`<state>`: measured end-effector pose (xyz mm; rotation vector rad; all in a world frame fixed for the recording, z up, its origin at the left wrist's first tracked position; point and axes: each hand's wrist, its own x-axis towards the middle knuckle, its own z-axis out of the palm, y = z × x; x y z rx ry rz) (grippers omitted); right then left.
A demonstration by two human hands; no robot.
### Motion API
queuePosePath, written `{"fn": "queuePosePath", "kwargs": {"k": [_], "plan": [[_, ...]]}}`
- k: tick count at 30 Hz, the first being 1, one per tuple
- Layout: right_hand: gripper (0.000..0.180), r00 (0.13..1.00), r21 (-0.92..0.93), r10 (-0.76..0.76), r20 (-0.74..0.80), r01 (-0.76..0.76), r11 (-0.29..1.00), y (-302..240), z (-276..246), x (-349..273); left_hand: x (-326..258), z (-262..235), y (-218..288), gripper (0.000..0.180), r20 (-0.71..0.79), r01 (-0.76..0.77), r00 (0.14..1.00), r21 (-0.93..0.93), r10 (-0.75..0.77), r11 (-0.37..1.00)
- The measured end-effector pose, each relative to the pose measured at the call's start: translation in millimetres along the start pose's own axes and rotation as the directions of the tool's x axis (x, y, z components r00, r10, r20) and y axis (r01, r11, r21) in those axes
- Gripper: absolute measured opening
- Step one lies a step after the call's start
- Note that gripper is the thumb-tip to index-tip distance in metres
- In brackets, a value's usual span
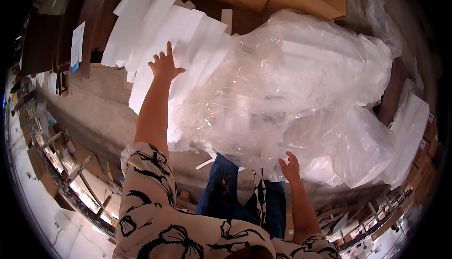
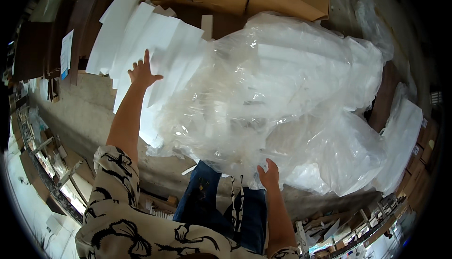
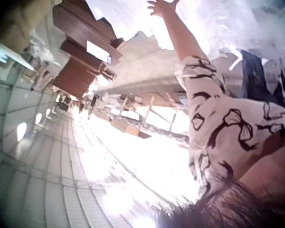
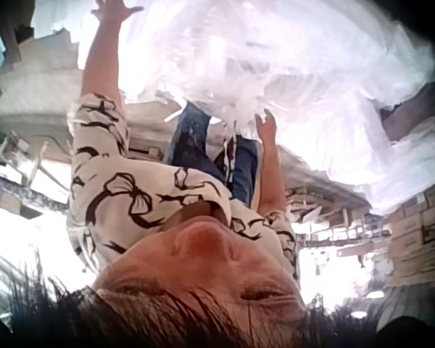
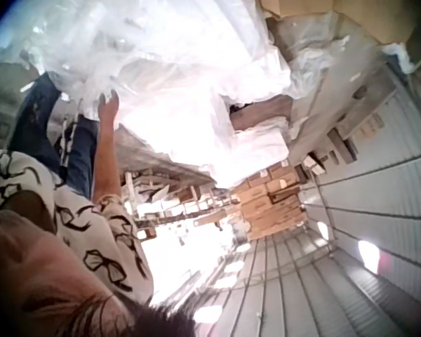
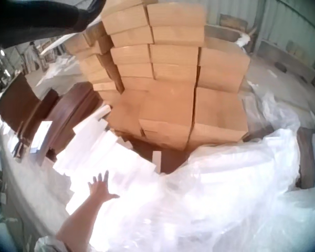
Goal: The person collects foam padding pieces and places them into a cardboard shipping box around a wooden furniture panel.
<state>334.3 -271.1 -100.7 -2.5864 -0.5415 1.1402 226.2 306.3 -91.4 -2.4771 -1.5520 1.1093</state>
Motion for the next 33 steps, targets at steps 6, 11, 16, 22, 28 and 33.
{"fn": "queuePosePath", "kwargs": {"k": [6,11,16,22,28,33], "plan": [[0.068,0.979,-0.037,-0.027,0.203,0.035,0.999,-19.8,14.3,19.1,12.5,24.7,-24.2,0.078,-0.160,0.131,0.975,-0.152,-0.155,0.980],[0.050,0.805,-0.246,0.130,0.580,0.021,0.969,-24.0,11.5,11.8,17.9,-6.7,-53.1,0.070,-0.604,0.085,0.786,-0.107,-0.133,0.991],[0.023,0.869,0.511,0.129,0.477,-0.394,0.764,-32.4,-100.5,-33.1,-43.8,51.0,6.3,0.072,-0.590,-0.593,0.749,-0.394,0.301,0.702],[0.021,0.909,0.900,0.068,0.411,-0.416,0.127,14.5,-299.9,-176.9,-209.6,72.1,140.7,0.109,0.081,-0.063,0.972,-0.813,0.219,0.579],[0.042,0.971,0.994,-0.241,-0.004,-0.023,-0.110,51.3,-285.1,-231.3,-388.8,58.0,283.5,0.083,0.244,0.274,0.485,-0.954,0.840,0.118],[0.057,0.997,0.997,0.015,0.072,-0.072,-0.030,12.5,-241.6,-198.4,-491.0,-1.8,315.1,0.061,0.075,0.151,0.174,-0.987,0.982,0.049]]}}
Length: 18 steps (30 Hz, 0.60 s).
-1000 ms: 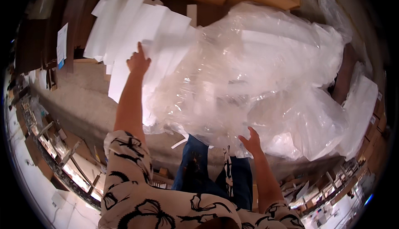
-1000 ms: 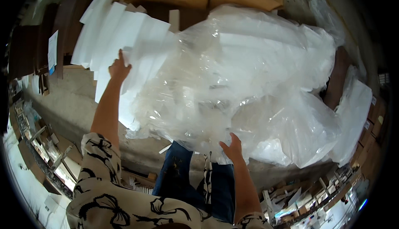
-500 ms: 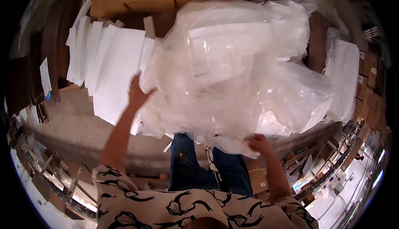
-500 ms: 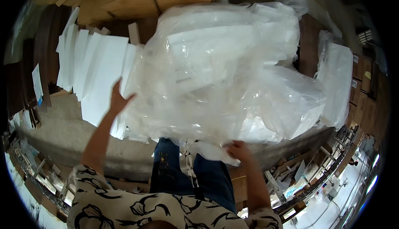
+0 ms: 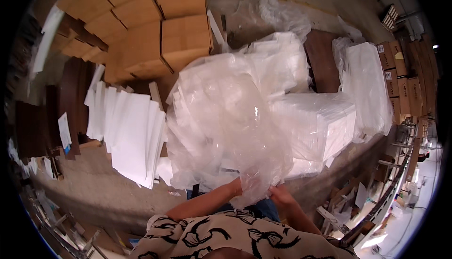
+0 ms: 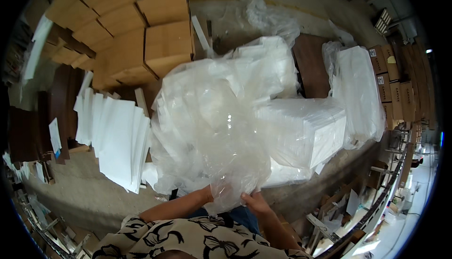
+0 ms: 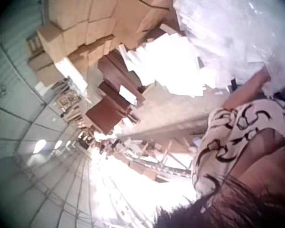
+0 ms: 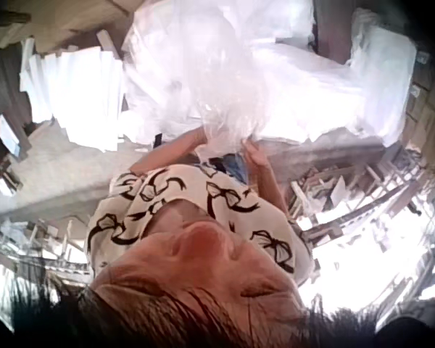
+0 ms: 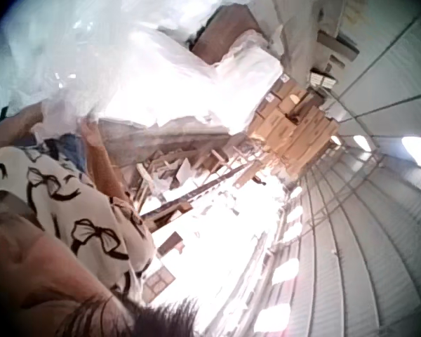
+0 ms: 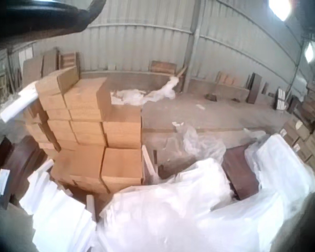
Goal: The person collects foam padding pieces and places them into a cardboard shipping box around a wooden furniture panel.
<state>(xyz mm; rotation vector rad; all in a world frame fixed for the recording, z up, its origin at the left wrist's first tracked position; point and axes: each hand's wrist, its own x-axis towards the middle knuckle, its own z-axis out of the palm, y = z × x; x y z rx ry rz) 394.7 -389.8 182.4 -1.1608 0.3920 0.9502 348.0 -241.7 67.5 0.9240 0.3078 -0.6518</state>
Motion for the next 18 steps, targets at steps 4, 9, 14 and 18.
{"fn": "queuePosePath", "kwargs": {"k": [4,9,14,18], "plan": [[0.069,0.951,0.096,0.301,0.073,-0.307,0.947,-12.4,32.8,37.1,-42.4,-3.6,35.8,0.047,-0.090,-0.177,0.974,0.284,0.210,0.942],[0.055,0.979,-0.322,0.094,0.180,-0.032,0.946,-105.2,93.3,96.2,-109.3,29.6,193.2,0.038,-0.516,-0.160,0.822,0.198,0.242,0.967],[0.049,0.837,-0.616,-0.540,0.086,0.471,0.632,-303.7,47.3,148.0,-172.2,48.6,256.1,0.032,-0.345,-0.187,0.274,0.897,0.898,0.401],[0.044,0.280,-0.988,-0.957,0.080,0.149,-0.039,-534.2,-60.8,103.5,-220.4,2.6,183.1,0.024,-0.689,-0.107,0.231,0.684,0.687,0.722]]}}
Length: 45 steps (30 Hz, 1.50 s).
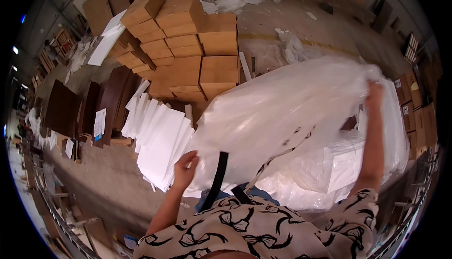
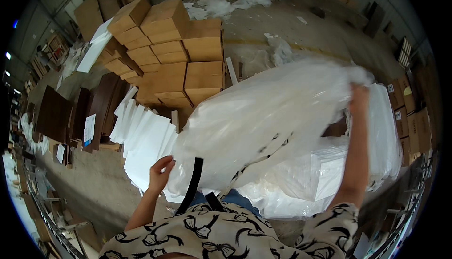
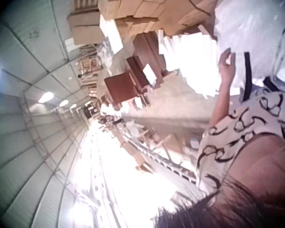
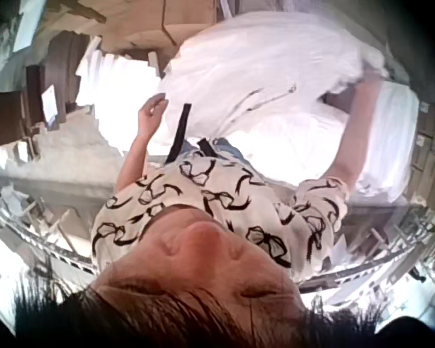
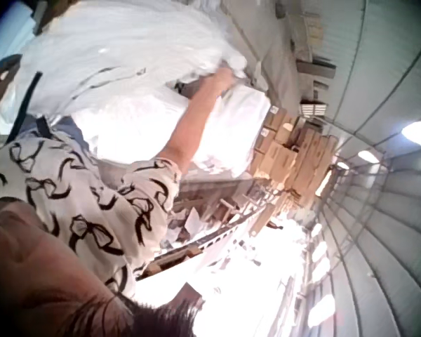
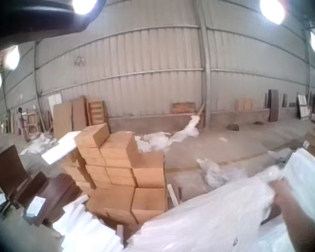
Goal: The person collects foam padding pieces and places them into a cardboard shipping box around a wooden furniture panel.
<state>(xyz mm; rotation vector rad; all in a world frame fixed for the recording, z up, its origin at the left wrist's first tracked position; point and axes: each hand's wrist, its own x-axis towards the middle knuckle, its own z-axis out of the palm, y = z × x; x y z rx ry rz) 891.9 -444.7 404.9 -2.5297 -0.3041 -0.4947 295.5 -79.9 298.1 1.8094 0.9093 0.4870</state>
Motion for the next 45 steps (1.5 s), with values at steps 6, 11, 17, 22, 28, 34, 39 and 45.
{"fn": "queuePosePath", "kwargs": {"k": [6,11,17,22,28,34,39,45], "plan": [[0.040,0.975,-0.663,-0.169,-0.147,0.030,0.748,159.3,-181.7,101.4,-94.9,-64.1,-119.9,0.022,-0.340,0.405,0.808,-0.274,-0.482,0.872],[0.037,0.811,-0.119,0.559,-0.171,-0.580,0.806,255.2,-182.3,-11.1,-149.1,-70.4,-133.1,0.024,-0.352,0.461,0.715,-0.412,-0.604,0.786],[0.035,0.743,0.119,0.609,-0.277,-0.602,0.790,272.7,-203.9,2.3,-150.7,-54.9,-129.0,0.025,-0.295,0.441,0.809,-0.265,-0.508,0.857],[0.034,0.657,0.330,0.663,-0.360,-0.575,0.749,297.5,-192.7,26.8,-162.2,-42.1,-129.9,0.025,-0.225,0.438,0.872,-0.040,-0.435,0.898],[0.033,0.436,0.400,0.864,-0.250,-0.767,0.503,356.1,-64.6,-70.8,-213.4,-51.0,-137.7,0.027,-0.150,0.586,0.810,0.151,-0.567,0.796],[0.030,0.476,0.015,0.878,-0.047,-0.879,0.477,341.3,29.6,-210.9,-269.3,-76.6,-152.9,0.029,-0.076,0.665,0.728,0.318,-0.681,0.676],[0.032,0.662,-0.395,0.730,0.170,-0.633,0.666,286.0,54.8,-280.7,-262.0,-89.3,-185.7,0.030,-0.061,0.704,0.686,0.308,-0.725,0.640],[0.034,0.869,-0.236,0.207,0.450,-0.108,0.966,220.7,115.2,-344.2,-159.2,-69.0,-217.4,0.032,0.200,0.512,0.781,0.338,-0.592,0.790]]}}
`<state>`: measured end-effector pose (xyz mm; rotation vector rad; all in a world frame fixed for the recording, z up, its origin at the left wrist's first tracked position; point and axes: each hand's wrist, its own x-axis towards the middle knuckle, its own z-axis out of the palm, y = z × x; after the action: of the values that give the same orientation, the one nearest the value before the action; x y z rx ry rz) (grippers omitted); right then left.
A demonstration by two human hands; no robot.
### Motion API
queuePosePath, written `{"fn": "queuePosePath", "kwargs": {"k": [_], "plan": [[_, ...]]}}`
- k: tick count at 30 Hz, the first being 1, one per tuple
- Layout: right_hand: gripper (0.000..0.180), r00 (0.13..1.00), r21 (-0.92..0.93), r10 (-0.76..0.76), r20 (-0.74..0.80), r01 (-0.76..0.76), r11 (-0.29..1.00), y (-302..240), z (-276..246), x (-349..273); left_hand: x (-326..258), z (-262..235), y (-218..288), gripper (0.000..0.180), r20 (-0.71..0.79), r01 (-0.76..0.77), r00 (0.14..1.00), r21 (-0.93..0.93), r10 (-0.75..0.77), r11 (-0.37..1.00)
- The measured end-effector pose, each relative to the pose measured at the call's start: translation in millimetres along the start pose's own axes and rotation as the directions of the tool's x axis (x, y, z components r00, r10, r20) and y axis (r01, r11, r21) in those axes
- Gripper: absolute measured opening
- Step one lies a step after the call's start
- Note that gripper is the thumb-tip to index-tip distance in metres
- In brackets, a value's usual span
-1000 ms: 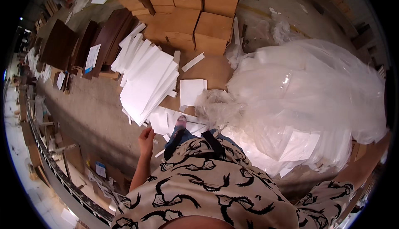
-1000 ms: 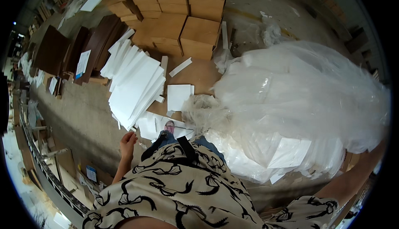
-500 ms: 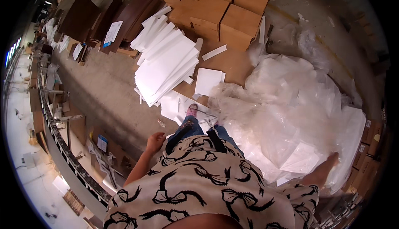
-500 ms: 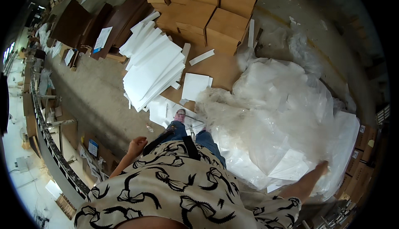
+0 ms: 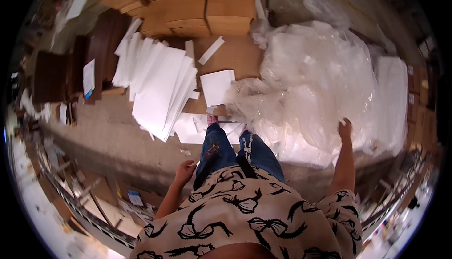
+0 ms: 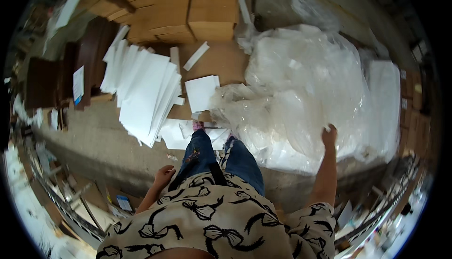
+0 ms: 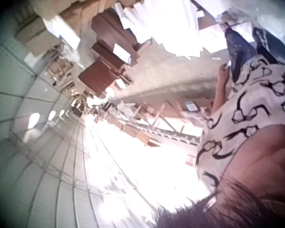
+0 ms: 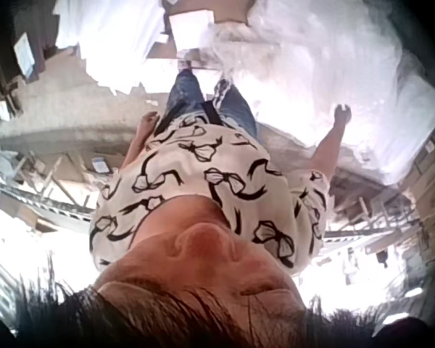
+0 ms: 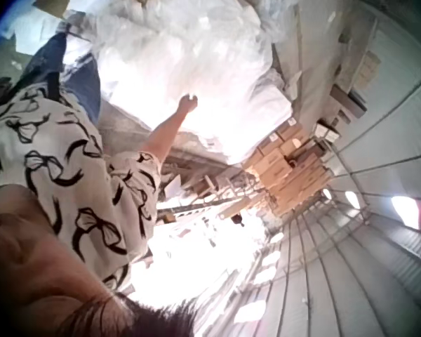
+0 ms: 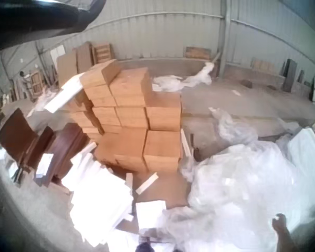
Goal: The person collects foam padding pieces and places them into a cardboard shipping box around a wooden furniture panel.
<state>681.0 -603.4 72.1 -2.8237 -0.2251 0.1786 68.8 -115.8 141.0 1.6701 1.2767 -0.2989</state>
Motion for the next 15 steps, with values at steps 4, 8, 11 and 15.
{"fn": "queuePosePath", "kwargs": {"k": [4,8,11,15], "plan": [[0.031,0.841,0.028,-0.418,0.343,0.436,0.899,-158.8,62.9,-45.8,92.2,-11.8,-27.7,0.030,0.037,-0.063,0.997,-0.142,0.069,0.988],[0.031,0.691,0.043,-0.316,0.650,0.382,0.923,-242.2,124.3,-61.4,191.2,-25.9,-7.9,0.027,-0.027,-0.118,0.992,0.080,0.120,0.990],[0.037,0.645,-0.094,-0.197,0.739,0.388,0.917,-261.0,197.2,-39.7,237.9,-21.6,38.8,0.024,-0.065,-0.189,0.979,0.084,0.194,0.978],[0.055,0.718,-0.300,-0.108,0.688,0.417,0.858,-246.0,306.2,23.7,302.0,37.9,46.5,0.021,0.060,-0.313,0.949,0.087,0.309,0.946]]}}
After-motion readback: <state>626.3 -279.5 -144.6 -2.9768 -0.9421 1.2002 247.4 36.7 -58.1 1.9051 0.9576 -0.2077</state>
